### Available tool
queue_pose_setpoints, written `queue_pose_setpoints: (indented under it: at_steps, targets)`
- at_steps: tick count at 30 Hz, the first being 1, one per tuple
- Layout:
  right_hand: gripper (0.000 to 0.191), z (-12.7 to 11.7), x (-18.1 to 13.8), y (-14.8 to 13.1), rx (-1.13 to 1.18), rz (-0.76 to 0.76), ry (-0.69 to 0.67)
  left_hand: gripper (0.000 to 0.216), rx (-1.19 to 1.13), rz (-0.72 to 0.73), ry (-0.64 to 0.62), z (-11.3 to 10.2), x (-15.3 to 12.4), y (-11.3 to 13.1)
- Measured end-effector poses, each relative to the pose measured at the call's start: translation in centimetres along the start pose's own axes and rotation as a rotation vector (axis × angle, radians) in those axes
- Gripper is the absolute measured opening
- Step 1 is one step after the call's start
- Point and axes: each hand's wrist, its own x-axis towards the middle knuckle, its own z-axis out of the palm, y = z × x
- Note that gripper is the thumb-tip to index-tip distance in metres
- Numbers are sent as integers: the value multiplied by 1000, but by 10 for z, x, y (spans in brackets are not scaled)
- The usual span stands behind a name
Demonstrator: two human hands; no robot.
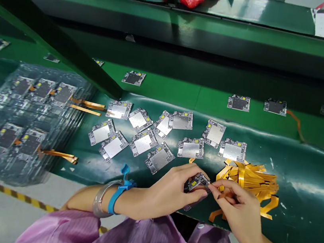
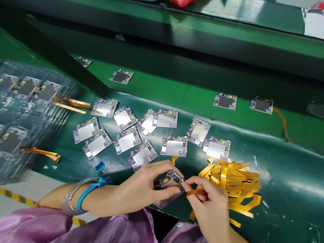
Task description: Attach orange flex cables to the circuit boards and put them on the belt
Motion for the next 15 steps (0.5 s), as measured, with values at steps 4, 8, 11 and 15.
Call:
queue_pose_setpoints:
  at_steps: [4,8,11,15]
  targets:
    - [13,5,-2,3,-57,-61,27,15,-3,10,19,2,0,2]
    - [10,6,-8,9,-124,-198,60,15,-86,-38,-15,-2,9,-2]
    - [21,-3,-7,5,29,-86,-75,17,-207,-118,-91,-9,15,-4]
    - [26,-18,0,-6,262,100,-223,18,-324,-174,-220,-20,20,-1]
